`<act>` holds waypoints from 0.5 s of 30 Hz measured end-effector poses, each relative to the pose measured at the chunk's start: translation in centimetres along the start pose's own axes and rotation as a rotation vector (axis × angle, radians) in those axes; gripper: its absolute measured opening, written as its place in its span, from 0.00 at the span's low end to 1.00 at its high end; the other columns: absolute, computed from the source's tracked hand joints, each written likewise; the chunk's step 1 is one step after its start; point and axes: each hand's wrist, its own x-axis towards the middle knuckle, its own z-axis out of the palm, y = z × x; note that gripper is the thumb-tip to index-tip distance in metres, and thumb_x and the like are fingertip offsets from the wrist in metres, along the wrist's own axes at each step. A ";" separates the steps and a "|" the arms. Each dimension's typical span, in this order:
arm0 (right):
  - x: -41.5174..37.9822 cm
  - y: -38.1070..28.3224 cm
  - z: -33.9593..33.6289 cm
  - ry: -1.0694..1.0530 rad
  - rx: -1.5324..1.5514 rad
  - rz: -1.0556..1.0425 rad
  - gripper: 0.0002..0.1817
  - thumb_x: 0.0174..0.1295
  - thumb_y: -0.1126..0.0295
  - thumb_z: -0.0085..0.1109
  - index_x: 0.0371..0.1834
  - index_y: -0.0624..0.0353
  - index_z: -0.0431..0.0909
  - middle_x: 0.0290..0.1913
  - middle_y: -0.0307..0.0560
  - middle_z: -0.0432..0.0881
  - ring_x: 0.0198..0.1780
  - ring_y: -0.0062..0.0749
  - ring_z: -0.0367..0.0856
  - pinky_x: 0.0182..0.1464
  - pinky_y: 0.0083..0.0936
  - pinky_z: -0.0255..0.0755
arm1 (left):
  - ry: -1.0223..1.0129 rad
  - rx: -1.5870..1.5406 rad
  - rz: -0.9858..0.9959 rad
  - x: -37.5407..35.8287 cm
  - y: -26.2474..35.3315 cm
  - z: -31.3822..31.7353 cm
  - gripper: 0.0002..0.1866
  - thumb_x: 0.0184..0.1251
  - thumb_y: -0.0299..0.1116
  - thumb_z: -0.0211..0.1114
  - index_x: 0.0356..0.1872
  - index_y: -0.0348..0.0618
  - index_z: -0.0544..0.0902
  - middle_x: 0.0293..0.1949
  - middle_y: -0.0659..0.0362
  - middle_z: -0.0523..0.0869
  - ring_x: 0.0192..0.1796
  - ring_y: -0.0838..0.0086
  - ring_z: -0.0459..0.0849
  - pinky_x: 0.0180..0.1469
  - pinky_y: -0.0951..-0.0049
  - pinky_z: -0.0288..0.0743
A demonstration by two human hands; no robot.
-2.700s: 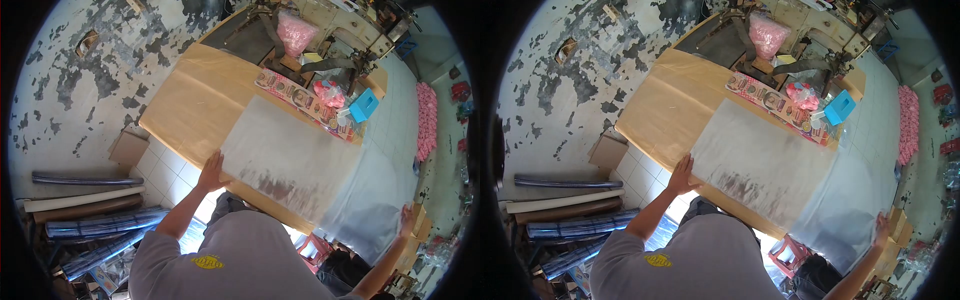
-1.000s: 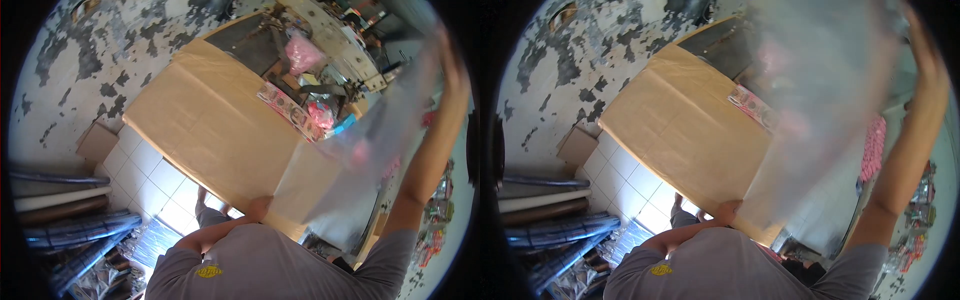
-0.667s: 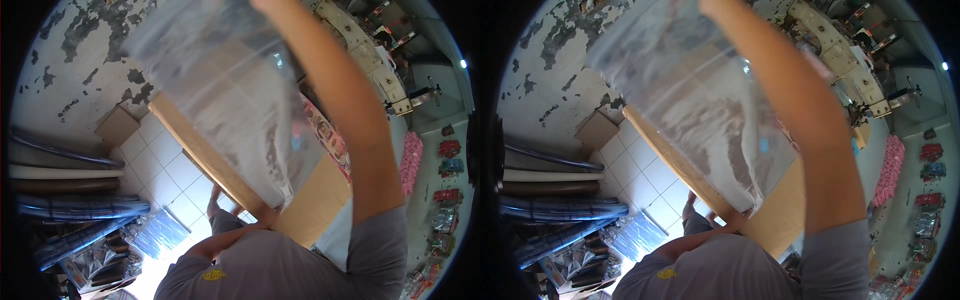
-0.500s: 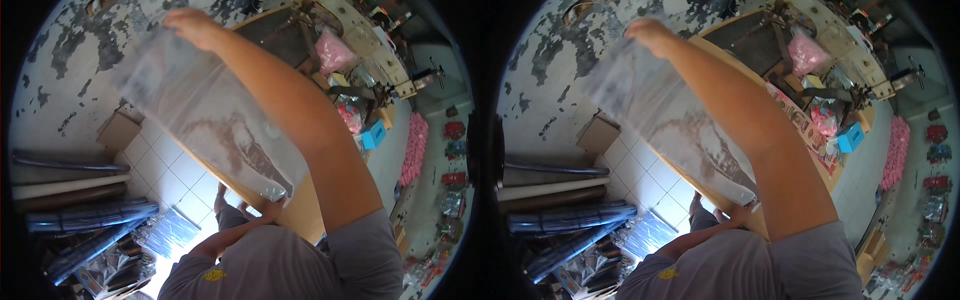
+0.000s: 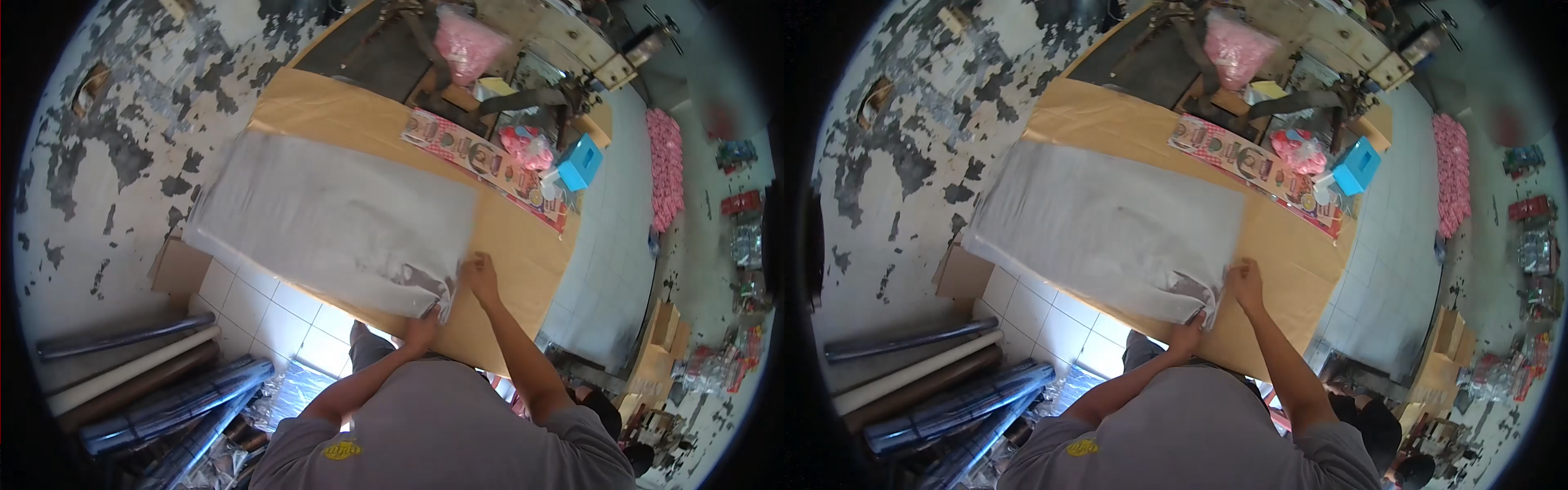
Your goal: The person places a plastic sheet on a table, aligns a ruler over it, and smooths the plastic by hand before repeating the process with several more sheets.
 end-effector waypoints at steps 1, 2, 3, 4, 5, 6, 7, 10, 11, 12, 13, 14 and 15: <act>-0.5 0.5 -0.1 -0.093 0.182 0.175 0.18 0.64 0.64 0.64 0.51 0.66 0.77 0.44 0.50 0.82 0.42 0.34 0.80 0.46 0.29 0.74 | -0.012 -0.021 -0.013 -0.4 0.5 0.0 0.28 0.70 0.53 0.63 0.48 0.32 0.84 0.44 0.51 0.88 0.48 0.63 0.84 0.54 0.64 0.74; -0.8 0.8 0.0 -0.188 0.367 0.343 0.17 0.65 0.64 0.64 0.49 0.67 0.78 0.41 0.47 0.83 0.37 0.28 0.80 0.42 0.26 0.75 | -0.021 -0.043 -0.022 -0.7 1.2 0.0 0.26 0.70 0.50 0.63 0.51 0.31 0.83 0.47 0.49 0.87 0.51 0.61 0.84 0.56 0.63 0.73; -0.8 1.1 0.1 -0.209 0.386 0.330 0.15 0.65 0.66 0.64 0.48 0.66 0.79 0.38 0.44 0.83 0.35 0.26 0.79 0.40 0.24 0.74 | -0.028 -0.065 -0.033 -0.7 1.6 0.1 0.26 0.71 0.47 0.64 0.54 0.31 0.82 0.51 0.47 0.86 0.53 0.59 0.83 0.58 0.62 0.73; -0.5 1.2 0.5 -0.232 0.405 0.316 0.13 0.65 0.67 0.64 0.46 0.65 0.80 0.36 0.42 0.83 0.33 0.24 0.78 0.38 0.22 0.73 | -0.018 0.003 -0.085 -0.5 1.7 0.2 0.26 0.71 0.47 0.64 0.54 0.31 0.81 0.51 0.47 0.86 0.53 0.59 0.84 0.58 0.62 0.73; -0.3 1.4 0.7 -0.257 0.424 0.302 0.12 0.64 0.68 0.65 0.45 0.65 0.81 0.34 0.39 0.83 0.30 0.22 0.78 0.35 0.21 0.71 | -0.006 0.071 -0.137 -0.5 1.9 0.2 0.26 0.71 0.48 0.63 0.54 0.31 0.81 0.51 0.48 0.86 0.53 0.59 0.84 0.58 0.62 0.73; -0.2 1.1 0.6 -0.256 0.449 0.317 0.11 0.64 0.69 0.65 0.44 0.64 0.81 0.32 0.38 0.83 0.30 0.21 0.77 0.34 0.20 0.71 | -0.019 0.138 -0.197 -0.3 1.8 0.1 0.26 0.71 0.47 0.63 0.55 0.31 0.80 0.51 0.48 0.86 0.52 0.59 0.84 0.58 0.62 0.73; -0.2 0.7 0.4 -0.254 0.476 0.330 0.10 0.63 0.70 0.66 0.43 0.63 0.82 0.31 0.37 0.83 0.30 0.20 0.77 0.34 0.20 0.70 | -0.036 0.205 -0.256 -0.1 1.9 -0.1 0.26 0.72 0.47 0.63 0.56 0.31 0.80 0.51 0.48 0.86 0.52 0.59 0.84 0.58 0.62 0.73; -0.1 2.0 -0.1 -0.202 0.526 0.320 0.10 0.61 0.71 0.68 0.42 0.63 0.82 0.30 0.37 0.83 0.30 0.20 0.77 0.33 0.18 0.69 | -0.145 0.361 -0.359 0.8 0.7 -1.3 0.26 0.70 0.41 0.62 0.61 0.30 0.76 0.52 0.46 0.85 0.51 0.58 0.84 0.57 0.61 0.74; 0.0 3.0 -0.4 -0.177 0.537 0.310 0.10 0.60 0.71 0.68 0.42 0.64 0.82 0.30 0.37 0.83 0.29 0.20 0.77 0.33 0.18 0.70 | -0.143 0.385 -0.249 0.8 0.0 -2.3 0.26 0.69 0.38 0.61 0.62 0.29 0.74 0.52 0.44 0.85 0.51 0.57 0.85 0.57 0.60 0.74; -0.3 3.9 -1.4 -0.148 0.520 0.317 0.11 0.60 0.71 0.69 0.42 0.64 0.82 0.31 0.38 0.83 0.29 0.20 0.78 0.33 0.17 0.70 | -0.109 0.418 -0.046 0.6 -0.9 -3.4 0.26 0.68 0.34 0.61 0.63 0.29 0.73 0.53 0.43 0.84 0.50 0.56 0.85 0.56 0.59 0.75; -0.5 5.1 -2.7 -0.115 0.506 0.322 0.11 0.59 0.70 0.69 0.42 0.64 0.82 0.31 0.39 0.84 0.29 0.20 0.78 0.33 0.17 0.70 | -0.060 0.472 0.131 0.8 -1.4 -5.1 0.26 0.66 0.30 0.61 0.64 0.28 0.71 0.53 0.42 0.84 0.50 0.56 0.85 0.56 0.58 0.75; -0.5 6.4 -4.6 -0.078 0.488 0.324 0.12 0.58 0.70 0.70 0.42 0.65 0.82 0.32 0.39 0.84 0.30 0.20 0.79 0.32 0.17 0.71 | -0.001 0.522 0.251 1.1 -1.3 -7.2 0.27 0.65 0.27 0.60 0.65 0.27 0.70 0.54 0.40 0.83 0.50 0.55 0.85 0.56 0.57 0.76; -0.6 8.9 -6.4 -0.071 0.445 0.332 0.14 0.57 0.70 0.71 0.44 0.66 0.82 0.33 0.41 0.85 0.30 0.21 0.79 0.32 0.17 0.72 | 0.066 0.555 0.205 1.1 0.6 -9.5 0.28 0.62 0.23 0.60 0.65 0.28 0.70 0.56 0.41 0.82 0.53 0.56 0.84 0.57 0.59 0.75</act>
